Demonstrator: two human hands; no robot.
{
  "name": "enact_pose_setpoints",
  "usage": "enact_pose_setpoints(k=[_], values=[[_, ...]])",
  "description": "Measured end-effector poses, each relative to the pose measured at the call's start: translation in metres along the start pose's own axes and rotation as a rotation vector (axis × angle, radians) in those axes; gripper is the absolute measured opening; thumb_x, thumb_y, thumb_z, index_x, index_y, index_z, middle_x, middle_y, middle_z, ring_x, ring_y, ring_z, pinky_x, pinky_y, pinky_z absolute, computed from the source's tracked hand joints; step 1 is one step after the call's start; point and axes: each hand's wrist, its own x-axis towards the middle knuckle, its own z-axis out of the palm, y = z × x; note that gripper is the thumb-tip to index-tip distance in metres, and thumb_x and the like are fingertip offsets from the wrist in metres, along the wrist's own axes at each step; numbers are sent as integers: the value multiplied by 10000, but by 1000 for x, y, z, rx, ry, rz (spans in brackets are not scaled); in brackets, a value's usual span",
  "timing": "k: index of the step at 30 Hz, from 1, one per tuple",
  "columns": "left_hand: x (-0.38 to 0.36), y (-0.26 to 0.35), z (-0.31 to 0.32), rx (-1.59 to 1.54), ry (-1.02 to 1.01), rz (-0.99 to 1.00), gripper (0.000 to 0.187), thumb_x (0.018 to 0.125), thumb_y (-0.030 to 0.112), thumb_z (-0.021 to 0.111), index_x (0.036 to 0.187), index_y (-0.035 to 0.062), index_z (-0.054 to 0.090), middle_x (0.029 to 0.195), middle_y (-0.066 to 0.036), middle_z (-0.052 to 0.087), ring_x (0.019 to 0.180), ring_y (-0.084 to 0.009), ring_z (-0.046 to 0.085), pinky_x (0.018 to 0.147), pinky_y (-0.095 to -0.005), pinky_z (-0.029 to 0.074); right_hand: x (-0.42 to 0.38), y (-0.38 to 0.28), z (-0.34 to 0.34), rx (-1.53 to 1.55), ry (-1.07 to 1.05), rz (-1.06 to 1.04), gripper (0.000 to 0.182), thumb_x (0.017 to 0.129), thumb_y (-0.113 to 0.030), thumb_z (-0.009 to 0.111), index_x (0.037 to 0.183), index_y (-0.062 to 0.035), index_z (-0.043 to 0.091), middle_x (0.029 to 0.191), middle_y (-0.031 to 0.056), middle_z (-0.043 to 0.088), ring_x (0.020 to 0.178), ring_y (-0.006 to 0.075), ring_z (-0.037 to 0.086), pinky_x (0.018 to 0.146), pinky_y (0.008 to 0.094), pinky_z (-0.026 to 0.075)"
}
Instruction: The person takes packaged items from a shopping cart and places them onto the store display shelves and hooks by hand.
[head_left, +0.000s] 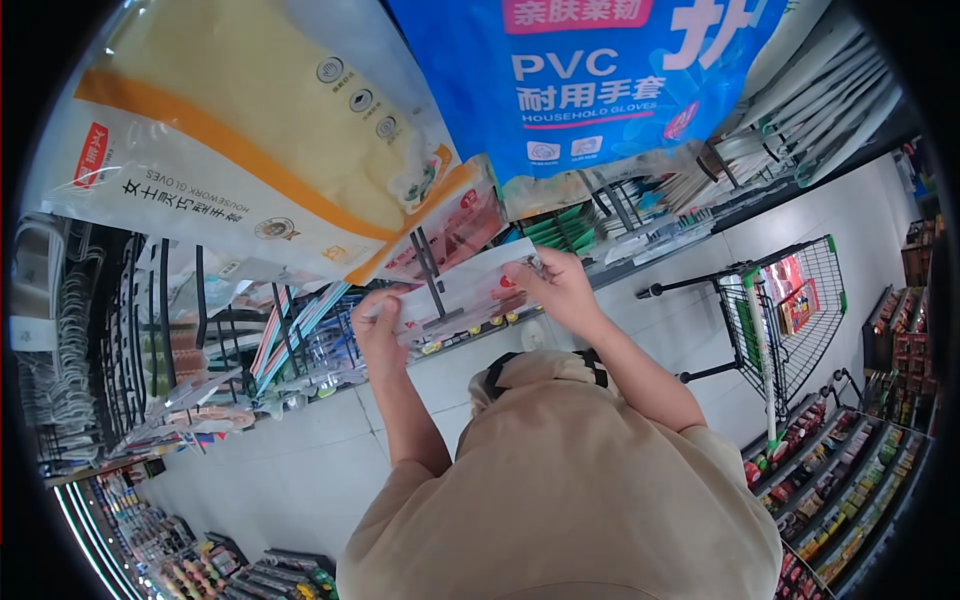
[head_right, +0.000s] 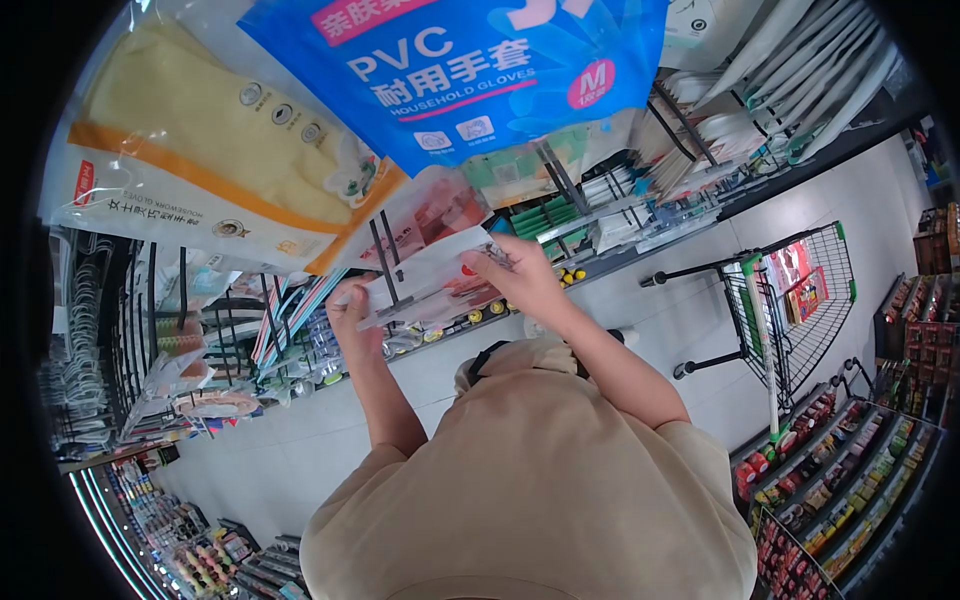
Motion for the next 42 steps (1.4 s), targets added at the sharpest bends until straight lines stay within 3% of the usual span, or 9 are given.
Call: enact_pose_setpoints(k=[5, 13, 17, 26, 30, 34, 36, 38, 42], values=[[5, 1, 6, 141, 83, -17, 243, 871, 191, 729, 961, -30, 688, 940, -90, 691, 851, -154, 618, 816, -284, 476, 14, 8, -4, -75, 19, 37, 178, 943, -90, 623, 1082, 21, 609, 928, 30, 680, 865, 87, 668, 742, 254, 529], [15, -8, 28, 94, 315, 109, 236, 862, 148, 744, 993, -37, 679, 1017, -110, 679, 940, -172, 614, 896, -309, 466, -12, 44, -41, -442, 193, -92, 414, 905, -87, 658, 1280, -21, 497, 1200, 108, 613, 1086, 173, 609, 918, 303, 477], [25, -11, 37, 114, 386, 196, 212, 889, 125, 710, 1018, -37, 668, 1023, -117, 682, 931, -172, 633, 879, -305, 491, -36, 63, -66, -179, 174, -108, 371, 922, -65, 609, 1270, -4, 498, 1152, 155, 638, 1060, 227, 639, 887, 320, 502], [45, -22, 39, 171, 456, 394, 188, 927, 167, 673, 965, -16, 652, 968, -116, 679, 840, -161, 646, 770, -302, 536, -92, 73, -119, -1, 193, 18, 308, 933, 34, 517, 1241, 26, 524, 1125, 120, 641, 1036, 158, 631, 880, 293, 504], [33, -30, 42, 277, 538, 414, 305, 931, 211, 676, 1112, -20, 593, 1013, -79, 617, 926, -126, 576, 762, -238, 470, -115, 62, -155, 34, 189, 80, 247, 963, 29, 502, 1205, 21, 552, 1119, 81, 633, 1068, 144, 610, 910, 271, 479], [4, -41, 85, 342, 633, 561, 392, 965, 151, 590, 1281, -45, 468, 1195, -165, 544, 1102, -186, 534, 891, -302, 472, -140, 78, -185, 46, 299, -4, 231, 944, -15, 537, 1166, 28, 581, 1042, 93, 672, 970, 141, 639, 859, 279, 504], [-15, -48, 98, 600, 674, 474, 452, 971, 119, 543, 1370, -25, 389, 1318, -200, 474, 1165, -241, 520, 999, -374, 429, -157, 87, -198, 82, 342, 1, 220, 946, -35, 547, 1154, 25, 587, 1021, 89, 674, 950, 143, 642, 852, 283, 508], [-21, -74, 74, 520, 588, 384, 491, 971, 141, 536, 1407, 2, 357, 1387, -178, 429, 1227, -255, 479, 1049, -434, 377, -174, 92, -215, 116, 413, -3, 211, 948, -55, 557, 1142, 22, 592, 1000, 86, 676, 929, 146, 645, 845, 287, 512], [-68, -105, 165, 345, 586, 181, 538, 962, 224, 556, 1416, 28, 344, 1401, -135, 428, 1279, -247, 421, 1061, -447, 334, -211, 101, -253, 63, 478, -11, 197, 943, -119, 596, 1087, 14, 609, 967, 95, 687, 904, 153, 651, 825, 305, 517]])
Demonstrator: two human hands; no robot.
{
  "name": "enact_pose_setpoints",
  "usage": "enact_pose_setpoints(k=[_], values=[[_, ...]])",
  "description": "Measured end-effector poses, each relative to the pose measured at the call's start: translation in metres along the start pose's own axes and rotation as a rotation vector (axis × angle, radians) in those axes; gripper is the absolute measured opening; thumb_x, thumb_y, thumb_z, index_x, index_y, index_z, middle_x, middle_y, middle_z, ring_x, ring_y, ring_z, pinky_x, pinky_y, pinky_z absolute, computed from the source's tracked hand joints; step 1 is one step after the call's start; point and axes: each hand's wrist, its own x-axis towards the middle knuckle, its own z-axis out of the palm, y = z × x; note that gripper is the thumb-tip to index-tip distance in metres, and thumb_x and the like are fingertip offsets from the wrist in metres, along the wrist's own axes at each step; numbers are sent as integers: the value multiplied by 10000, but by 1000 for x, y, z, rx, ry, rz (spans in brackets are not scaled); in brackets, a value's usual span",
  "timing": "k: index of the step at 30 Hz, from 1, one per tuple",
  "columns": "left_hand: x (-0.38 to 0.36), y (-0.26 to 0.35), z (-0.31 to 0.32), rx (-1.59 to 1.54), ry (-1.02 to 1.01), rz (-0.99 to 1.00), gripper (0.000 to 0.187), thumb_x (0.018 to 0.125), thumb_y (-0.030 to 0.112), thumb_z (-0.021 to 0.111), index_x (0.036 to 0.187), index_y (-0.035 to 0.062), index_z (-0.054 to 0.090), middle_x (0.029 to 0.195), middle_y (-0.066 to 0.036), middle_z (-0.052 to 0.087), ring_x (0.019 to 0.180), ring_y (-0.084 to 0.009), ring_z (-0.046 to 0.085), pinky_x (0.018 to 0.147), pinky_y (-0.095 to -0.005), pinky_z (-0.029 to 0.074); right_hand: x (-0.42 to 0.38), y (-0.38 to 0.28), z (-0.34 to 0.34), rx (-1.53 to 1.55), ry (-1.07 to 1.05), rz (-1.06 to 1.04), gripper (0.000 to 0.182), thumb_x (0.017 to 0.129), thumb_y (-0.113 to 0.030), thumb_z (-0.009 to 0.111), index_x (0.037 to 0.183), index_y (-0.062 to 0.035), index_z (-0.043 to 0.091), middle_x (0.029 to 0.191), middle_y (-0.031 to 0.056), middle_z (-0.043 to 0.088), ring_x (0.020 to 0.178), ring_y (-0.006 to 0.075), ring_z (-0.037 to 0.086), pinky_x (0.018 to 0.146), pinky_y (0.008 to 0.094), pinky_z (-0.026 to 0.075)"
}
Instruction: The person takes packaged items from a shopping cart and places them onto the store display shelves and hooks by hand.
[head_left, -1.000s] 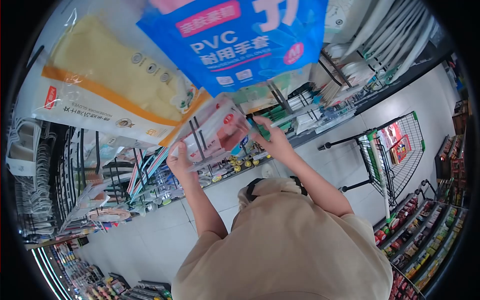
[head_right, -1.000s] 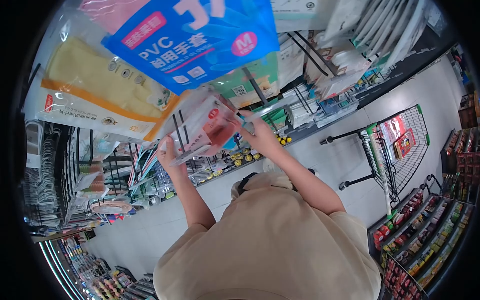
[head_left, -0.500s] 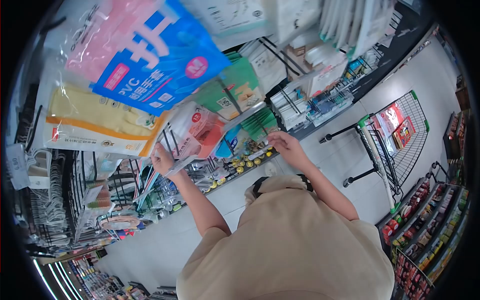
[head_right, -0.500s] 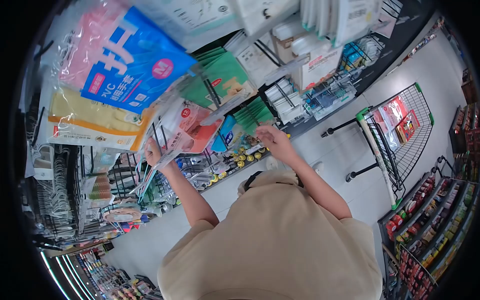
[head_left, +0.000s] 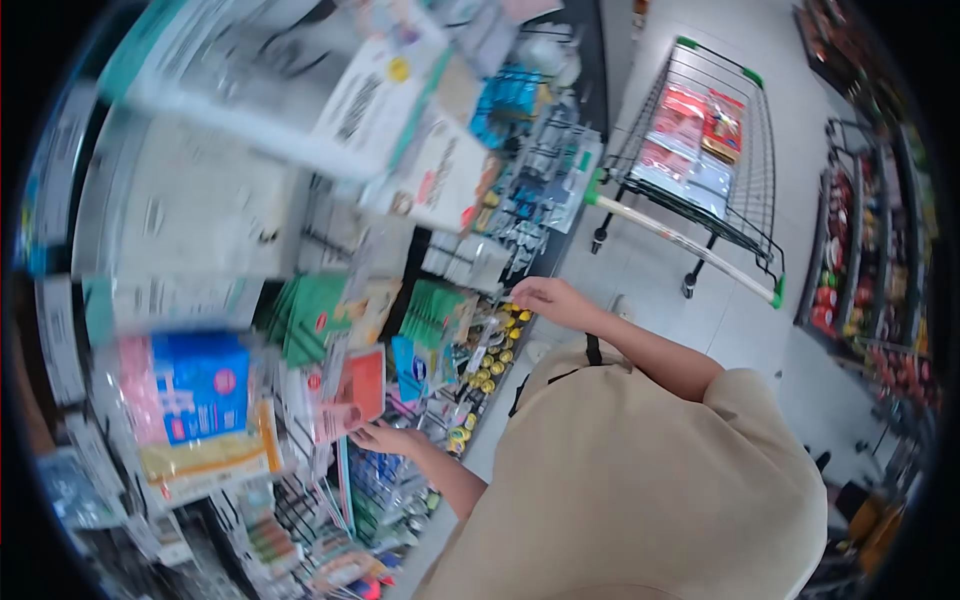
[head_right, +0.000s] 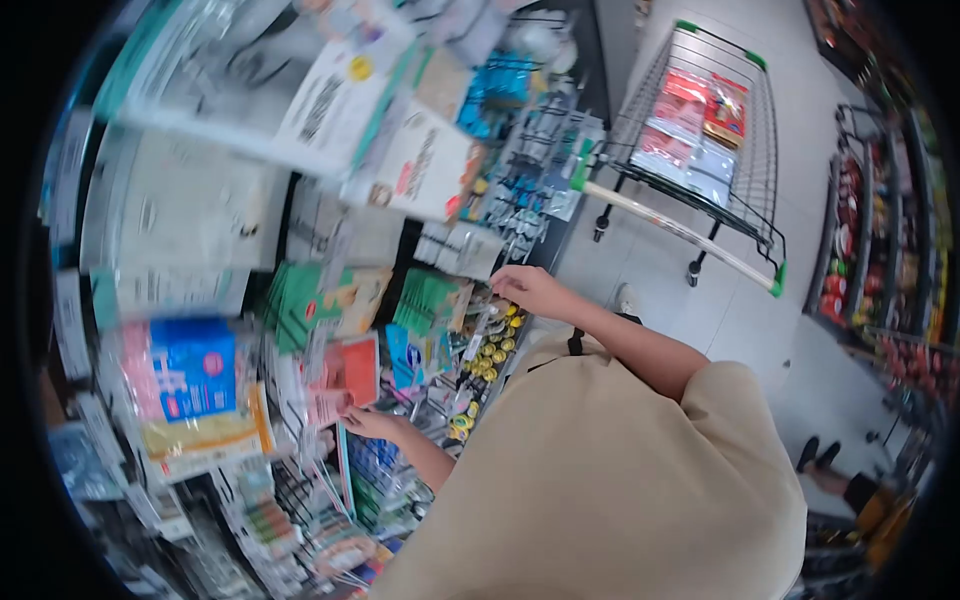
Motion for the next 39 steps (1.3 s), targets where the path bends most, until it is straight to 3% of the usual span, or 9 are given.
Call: enact_pose_setpoints(k=[3, 6, 10, 16, 26, 33, 36, 37, 39], values=[[-34, -48, 7, 108, -211, -111, 550, 970, 232, 539, 1434, 35, 318, 1422, -166, 401, 1283, -273, 426, 1042, -438, 359, -16, -13, -42, -100, 49, 35, 129, 937, -109, 578, 977, 2, 631, 891, 68, 691, 884, 153, 651, 804, 300, 512], [-125, -17, 64, 59, -335, -249, 517, 989, 217, 504, 1430, 18, 321, 1419, -198, 403, 1270, -299, 452, 1009, -443, 405, -34, -5, -86, -40, 133, -6, 119, 937, -102, 573, 957, 2, 626, 902, 73, 691, 874, 150, 650, 791, 292, 509], [-175, -38, 106, 41, -616, -240, 473, 1009, 193, 474, 1416, -1, 333, 1400, -219, 425, 1217, -304, 508, 964, -432, 455, -67, -18, -141, -34, 286, -4, 141, 950, -112, 543, 946, 8, 616, 912, 80, 688, 867, 149, 651, 775, 281, 506], [-231, -30, 175, 140, -1076, -195, 377, 1033, 222, 457, 1349, 18, 441, 1322, -146, 530, 1099, -250, 595, 894, -373, 493, -111, -37, -203, -60, 590, 19, 228, 975, -158, 525, 938, 24, 656, 875, 87, 696, 856, 143, 653, 800, 281, 505], [-307, -41, 285, 154, -1486, -182, 349, 1037, 223, 445, 1222, -54, 549, 1153, -161, 632, 992, -216, 645, 850, -330, 525, -148, -15, -234, 89, 921, 12, 139, 964, -20, 474, 997, 25, 600, 894, 79, 679, 876, 147, 651, 812, 273, 507], [-395, -64, 398, 243, -1830, -430, 391, 1037, 269, 456, 1204, -68, 561, 1073, -160, 664, 951, -197, 661, 846, -305, 524, -132, -24, -268, 7, 1269, 134, 158, 965, -38, 490, 1036, 32, 612, 909, 94, 695, 852, 153, 663, 785, 278, 511], [-443, -86, 452, 280, -1997, -602, 438, 1039, 326, 444, 1215, -59, 556, 1096, -165, 659, 974, -208, 659, 853, -310, 528, -111, -23, -291, -131, 1314, 211, 152, 963, -49, 508, 1032, 28, 618, 897, 101, 699, 835, 163, 671, 772, 288, 512], [-460, -96, 470, 287, -1994, -618, 438, 1039, 326, 444, 1215, -59, 556, 1096, -165, 659, 974, -208, 659, 853, -310, 528, -102, -20, -301, -209, 1326, 254, 144, 950, -64, 526, 1024, 10, 625, 863, 141, 691, 800, 240, 686, 733, 327, 521], [-494, -116, 502, 353, -2104, -814, 446, 1038, 339, 438, 1218, -54, 548, 1109, -167, 655, 1001, -224, 651, 875, -338, 525, -88, -24, -315, -360, 1324, 365, 145, 940, -72, 532, 1020, 2, 628, 855, 164, 681, 791, 289, 675, 717, 358, 520]])
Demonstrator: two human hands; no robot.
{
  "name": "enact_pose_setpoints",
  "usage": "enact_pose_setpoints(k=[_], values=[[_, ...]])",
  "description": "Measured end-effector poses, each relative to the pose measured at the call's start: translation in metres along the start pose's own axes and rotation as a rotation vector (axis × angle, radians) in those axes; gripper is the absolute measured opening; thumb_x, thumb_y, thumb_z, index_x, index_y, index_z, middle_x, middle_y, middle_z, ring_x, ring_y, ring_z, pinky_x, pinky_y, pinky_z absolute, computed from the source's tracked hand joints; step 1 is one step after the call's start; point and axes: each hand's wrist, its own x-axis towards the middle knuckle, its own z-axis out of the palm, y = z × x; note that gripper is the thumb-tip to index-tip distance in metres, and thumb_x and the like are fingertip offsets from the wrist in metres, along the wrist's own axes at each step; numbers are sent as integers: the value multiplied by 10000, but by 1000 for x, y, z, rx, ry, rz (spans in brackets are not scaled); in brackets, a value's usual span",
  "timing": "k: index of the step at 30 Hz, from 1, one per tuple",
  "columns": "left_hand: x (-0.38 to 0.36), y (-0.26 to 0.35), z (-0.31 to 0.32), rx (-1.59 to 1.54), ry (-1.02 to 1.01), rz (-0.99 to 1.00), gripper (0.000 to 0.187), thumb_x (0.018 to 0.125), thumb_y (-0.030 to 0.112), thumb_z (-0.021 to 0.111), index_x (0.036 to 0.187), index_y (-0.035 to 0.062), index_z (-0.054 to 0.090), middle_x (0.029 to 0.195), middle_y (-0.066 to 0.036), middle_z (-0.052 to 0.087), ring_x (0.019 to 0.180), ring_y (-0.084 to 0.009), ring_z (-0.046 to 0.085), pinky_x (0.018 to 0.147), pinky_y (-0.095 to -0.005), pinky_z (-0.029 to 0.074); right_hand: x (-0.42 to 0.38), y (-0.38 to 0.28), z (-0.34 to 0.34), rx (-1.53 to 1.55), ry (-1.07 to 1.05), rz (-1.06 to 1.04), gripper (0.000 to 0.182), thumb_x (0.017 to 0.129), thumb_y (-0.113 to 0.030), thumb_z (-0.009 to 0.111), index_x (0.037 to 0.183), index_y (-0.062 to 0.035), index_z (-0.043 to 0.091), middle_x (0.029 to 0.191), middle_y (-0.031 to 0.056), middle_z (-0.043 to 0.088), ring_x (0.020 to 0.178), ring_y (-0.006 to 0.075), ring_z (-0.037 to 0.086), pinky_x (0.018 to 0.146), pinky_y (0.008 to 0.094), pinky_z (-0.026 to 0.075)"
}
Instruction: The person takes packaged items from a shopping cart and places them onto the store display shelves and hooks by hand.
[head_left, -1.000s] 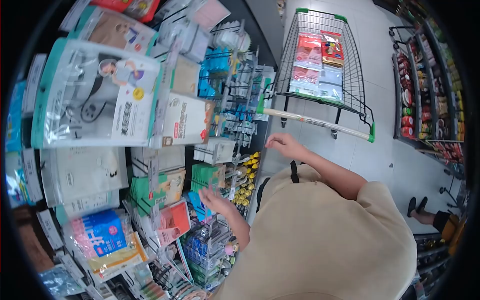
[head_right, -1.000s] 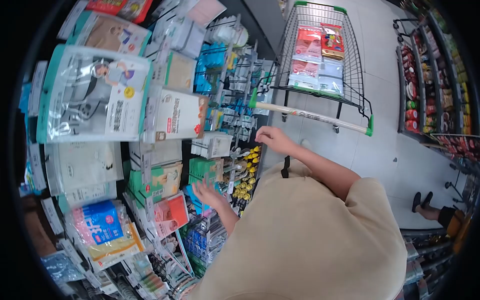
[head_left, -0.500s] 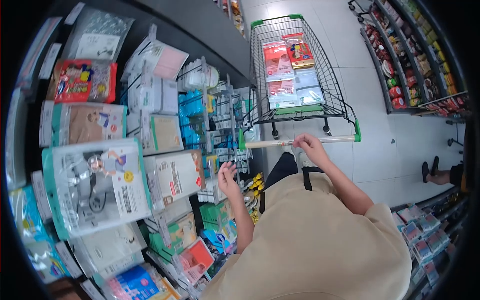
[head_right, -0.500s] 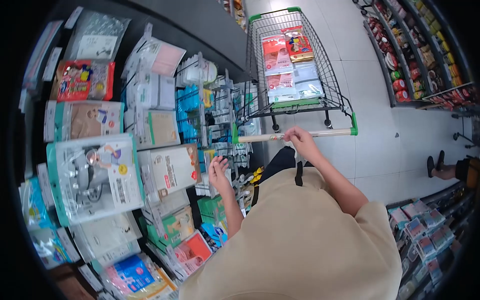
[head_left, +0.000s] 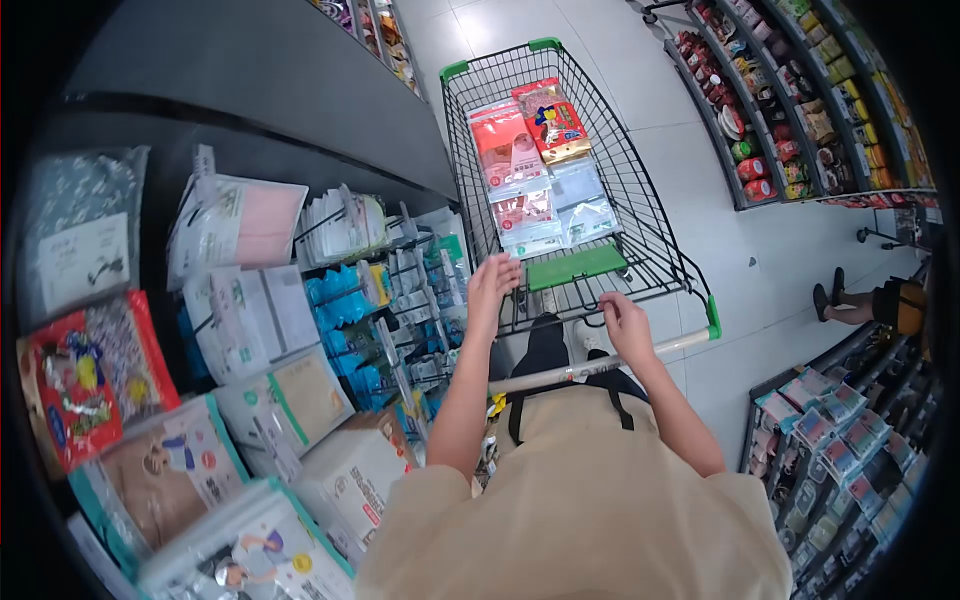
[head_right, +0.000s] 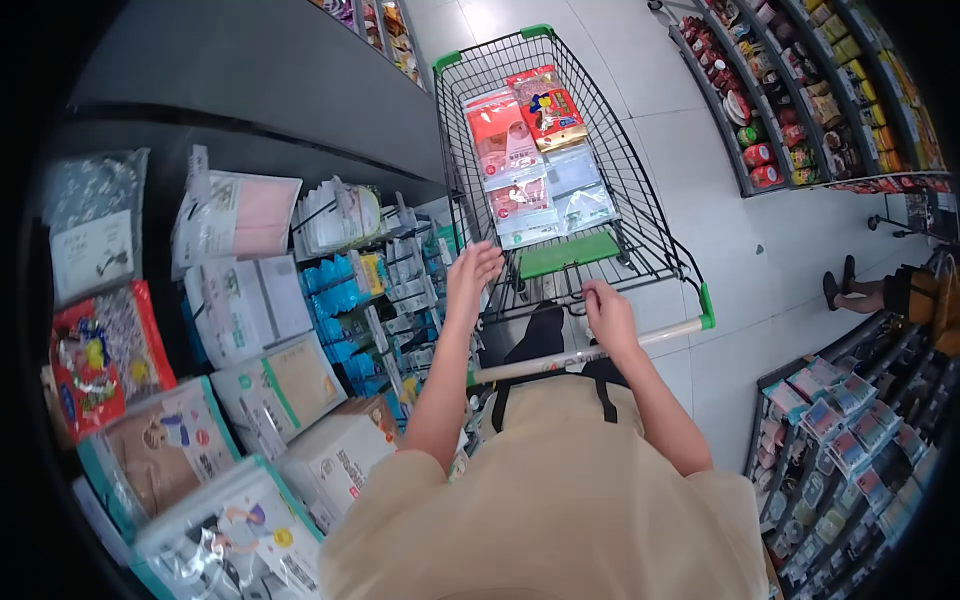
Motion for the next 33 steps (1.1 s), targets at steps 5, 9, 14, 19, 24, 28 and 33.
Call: enact_pose_setpoints(k=[5, 9, 14, 19, 24, 28, 33], values=[[130, -46, -6, -175, -41, -219, 482, 1017, 366, 475, 1270, -43, 497, 1170, -176, 628, 1050, -266, 632, 897, -377, 520, 36, -23, 12, -161, 28, 96, 149, 922, -95, 545, 1006, -14, 638, 848, 215, 658, 781, 381, 643, 686, 427, 510], [216, -121, -14, -159, 12, -345, 514, 1000, 390, 502, 1310, -19, 460, 1227, -188, 596, 1085, -301, 614, 898, -388, 522, 49, 5, 27, -161, 61, 51, 160, 916, -94, 558, 1009, 11, 634, 897, 224, 659, 771, 389, 640, 673, 428, 514], [286, -189, -21, -248, 146, -433, 431, 972, 370, 551, 1232, 29, 509, 1239, -160, 599, 1122, -347, 593, 951, -455, 494, 55, 6, 28, -344, 54, -1, 164, 828, -34, 603, 983, -4, 650, 910, 140, 667, 920, 325, 617, 926, 450, 446], [350, -230, -43, -363, 232, -427, 374, 990, 336, 523, 1208, 32, 501, 1296, -140, 555, 1208, -330, 542, 1011, -457, 459, 65, 3, 26, -385, 28, -1, 187, 826, -41, 631, 1012, -26, 647, 928, 146, 663, 911, 352, 607, 951, 480, 460], [403, -244, -60, -538, 428, -496, 379, 1010, 340, 488, 1240, 38, 482, 1335, -108, 512, 1261, -276, 501, 1044, -439, 437, 69, 3, 25, -363, 28, 25, 204, 806, -30, 635, 1009, -14, 647, 921, 140, 667, 897, 336, 621, 942, 472, 469], [415, -233, -49, -732, 515, -470, 397, 1010, 352, 492, 1274, 55, 481, 1300, -90, 529, 1222, -250, 516, 1044, -418, 441, 69, 2, 25, -349, 25, 46, 212, 799, -22, 636, 1010, -16, 648, 926, 137, 671, 903, 330, 627, 946, 466, 469], [422, -215, -37, -569, 510, -456, 396, 999, 310, 535, 1237, -4, 498, 1153, -117, 600, 1079, -260, 603, 943, -379, 510, 69, 3, 25, -345, 27, 28, 216, 804, -34, 628, 1019, -19, 647, 915, 130, 667, 889, 312, 632, 942, 451, 469]])
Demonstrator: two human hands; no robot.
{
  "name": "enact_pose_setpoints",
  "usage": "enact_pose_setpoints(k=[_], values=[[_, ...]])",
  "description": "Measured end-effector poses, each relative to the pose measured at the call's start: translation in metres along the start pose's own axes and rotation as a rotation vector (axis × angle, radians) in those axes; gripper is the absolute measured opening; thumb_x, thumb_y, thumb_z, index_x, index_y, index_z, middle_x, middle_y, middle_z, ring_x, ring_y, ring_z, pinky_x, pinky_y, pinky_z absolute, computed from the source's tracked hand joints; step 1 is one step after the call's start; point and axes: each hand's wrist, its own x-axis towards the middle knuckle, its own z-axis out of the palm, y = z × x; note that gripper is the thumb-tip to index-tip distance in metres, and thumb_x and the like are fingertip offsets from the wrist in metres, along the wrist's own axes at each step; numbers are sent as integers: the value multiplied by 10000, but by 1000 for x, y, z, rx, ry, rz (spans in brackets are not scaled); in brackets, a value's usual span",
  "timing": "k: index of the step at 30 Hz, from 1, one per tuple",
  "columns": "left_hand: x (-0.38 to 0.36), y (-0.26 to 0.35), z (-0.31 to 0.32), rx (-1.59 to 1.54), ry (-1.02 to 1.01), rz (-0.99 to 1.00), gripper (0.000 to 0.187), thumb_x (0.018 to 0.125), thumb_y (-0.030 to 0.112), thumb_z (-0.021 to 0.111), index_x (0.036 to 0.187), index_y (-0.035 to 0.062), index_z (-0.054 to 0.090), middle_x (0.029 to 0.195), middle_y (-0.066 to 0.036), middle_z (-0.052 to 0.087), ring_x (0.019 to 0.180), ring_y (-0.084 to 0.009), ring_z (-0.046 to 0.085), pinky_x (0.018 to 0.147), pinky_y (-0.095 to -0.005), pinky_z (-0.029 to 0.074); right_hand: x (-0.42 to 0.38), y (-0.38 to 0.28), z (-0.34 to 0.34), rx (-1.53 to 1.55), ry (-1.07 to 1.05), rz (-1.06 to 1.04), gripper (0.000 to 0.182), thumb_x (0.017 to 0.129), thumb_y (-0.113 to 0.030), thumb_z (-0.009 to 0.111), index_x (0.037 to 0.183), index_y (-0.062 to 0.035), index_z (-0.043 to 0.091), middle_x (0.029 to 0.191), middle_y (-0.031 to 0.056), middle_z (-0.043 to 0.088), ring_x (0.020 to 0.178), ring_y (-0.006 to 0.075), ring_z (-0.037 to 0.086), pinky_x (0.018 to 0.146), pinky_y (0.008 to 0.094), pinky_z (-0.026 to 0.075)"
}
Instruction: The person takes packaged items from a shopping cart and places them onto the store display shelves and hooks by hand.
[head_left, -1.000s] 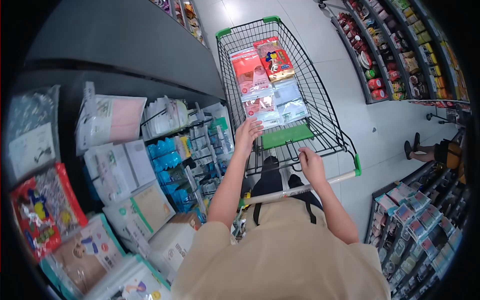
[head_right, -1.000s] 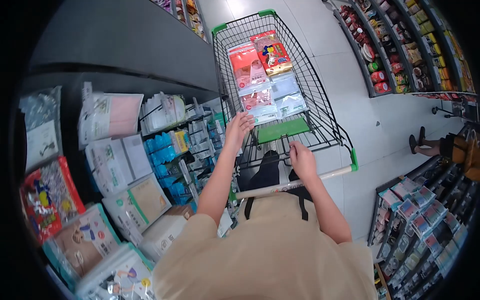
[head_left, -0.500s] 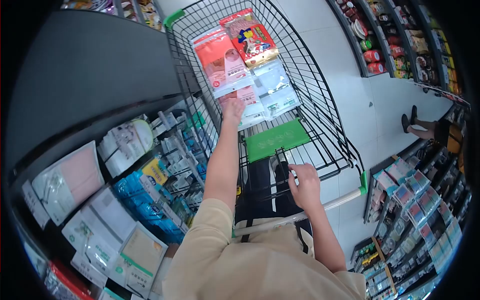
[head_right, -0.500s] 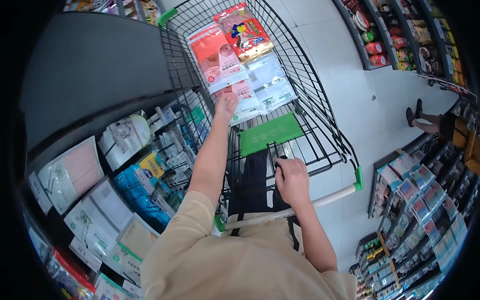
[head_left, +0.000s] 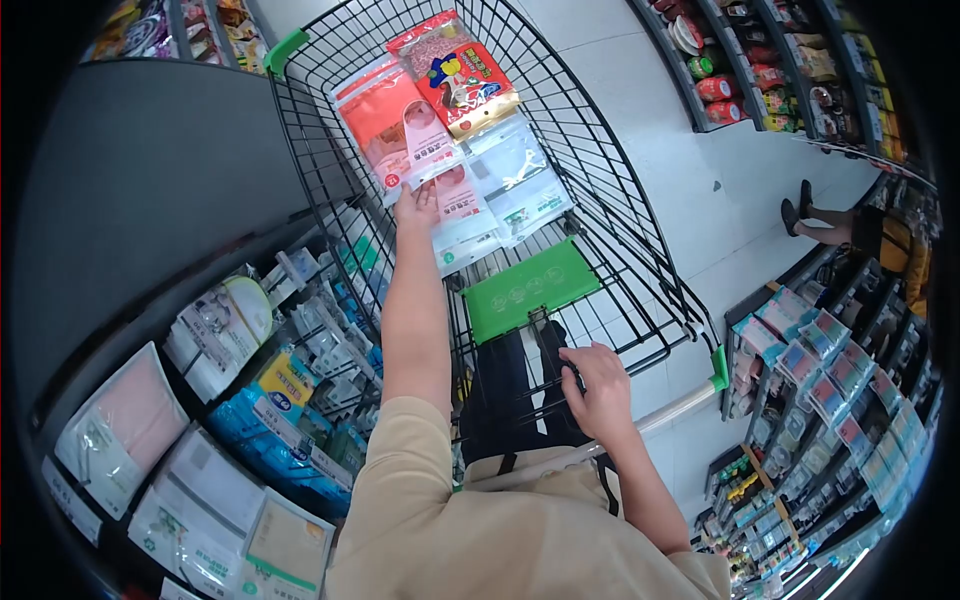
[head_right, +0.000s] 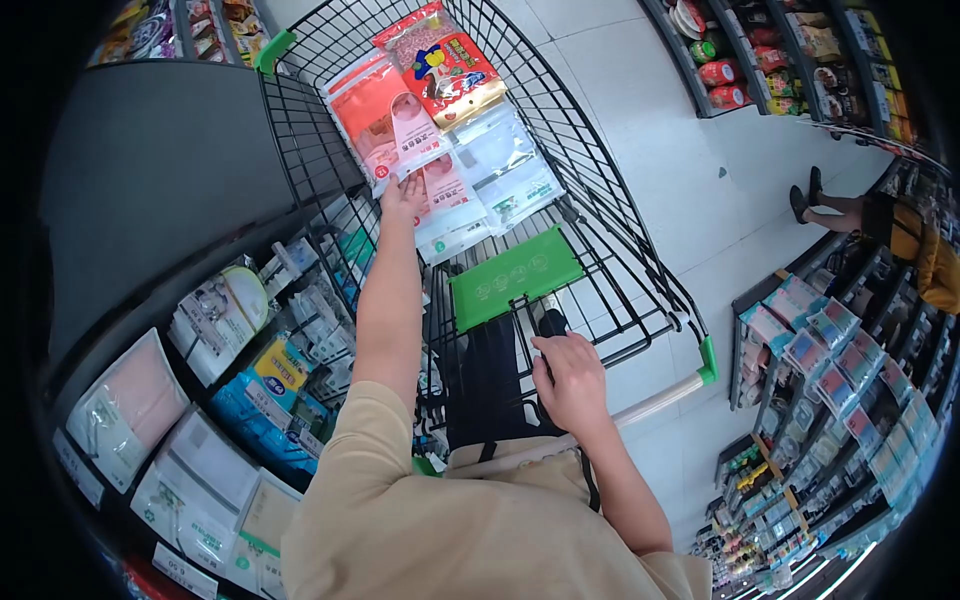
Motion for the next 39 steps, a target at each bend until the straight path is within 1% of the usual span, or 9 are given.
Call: enact_pose_setpoints(k=[6, 11, 15, 19, 22, 25, 26, 34, 39], values=[[-52, 5, 13, 73, -116, 236, 363, 986, 208, 566, 1242, -28, 465, 1135, -152, 611, 1039, -298, 639, 921, -406, 538, -4, -3, 1, 2, 42, -36, 200, 811, -35, 627, 1009, -11, 650, 879, 131, 671, 859, 320, 634, 920, 445, 478], [-115, 10, 12, 2, -420, 343, 434, 993, 115, 532, 1385, 12, 378, 1335, -152, 509, 1213, -303, 544, 1007, -465, 485, -11, -3, 1, -2, 66, -53, 186, 825, -49, 618, 1003, -9, 651, 865, 135, 677, 849, 332, 636, 873, 435, 486], [-202, 13, 5, 46, -512, 470, 410, 994, 129, 536, 1367, 14, 410, 1317, -131, 526, 1203, -273, 550, 998, -452, 487, -20, 1, 3, 29, 92, -35, 185, 838, -62, 605, 1009, -10, 653, 878, 145, 686, 861, 338, 643, 819, 431, 494], [-288, 14, -33, 321, -540, 520, 375, 984, 177, 562, 1312, 16, 476, 1234, -96, 580, 1129, -225, 584, 949, -396, 491, -27, 7, 3, 78, 108, -83, 218, 853, -64, 586, 1053, -5, 647, 905, 159, 690, 868, 339, 651, 812, 433, 499], [-359, 19, -70, 486, -543, 465, 395, 974, 160, 578, 1327, 10, 482, 1264, -94, 574, 1158, -197, 564, 1003, -392, 449, -32, 12, 5, 194, 92, -62, 235, 860, -50, 574, 1081, 5, 636, 908, 168, 689, 872, 355, 652, 831, 435, 498], [-428, 15, -111, 431, -612, 494, 382, 980, 165, 573, 1284, -56, 503, 1217, -86, 588, 1095, -189, 585, 962, -344, 459, -47, 13, -7, 248, 93, -172, 317, 869, -40, 571, 1182, 11, 582, 1019, 201, 664, 959, 371, 632, 876, 428, 489], [-451, 16, -128, 483, -614, 494, 381, 976, 155, 574, 1296, -37, 499, 1266, -95, 578, 1170, -196, 557, 1006, -356, 438, -55, 16, -12, 235, 112, -240, 346, 870, -38, 573, 1212, 9, 564, 1064, 212, 651, 992, 374, 622, 889, 427, 485], [-641, -17, -224, 729, -660, 777, 301, 963, 173, 604, 1186, -29, 608, 1119, -57, 655, 991, -118, 593, 886, -283, 451, -135, 14, -69, 387, 133, -370, 598, 892, -206, 685, 1391, -12, 417, 1302, 209, 549, 1213, 324, 538, 1017, 402, 423], [-732, -57, -276, 797, -660, 879, 363, 927, 192, 650, 1197, -47, 606, 1117, -78, 664, 1009, -133, 601, 887, -296, 459, -159, 6, -92, 584, -58, -501, 620, 899, -206, 666, 1420, -23, 384, 1419, 168, 467, 1300, 270, 466, 1070, 410, 371]])
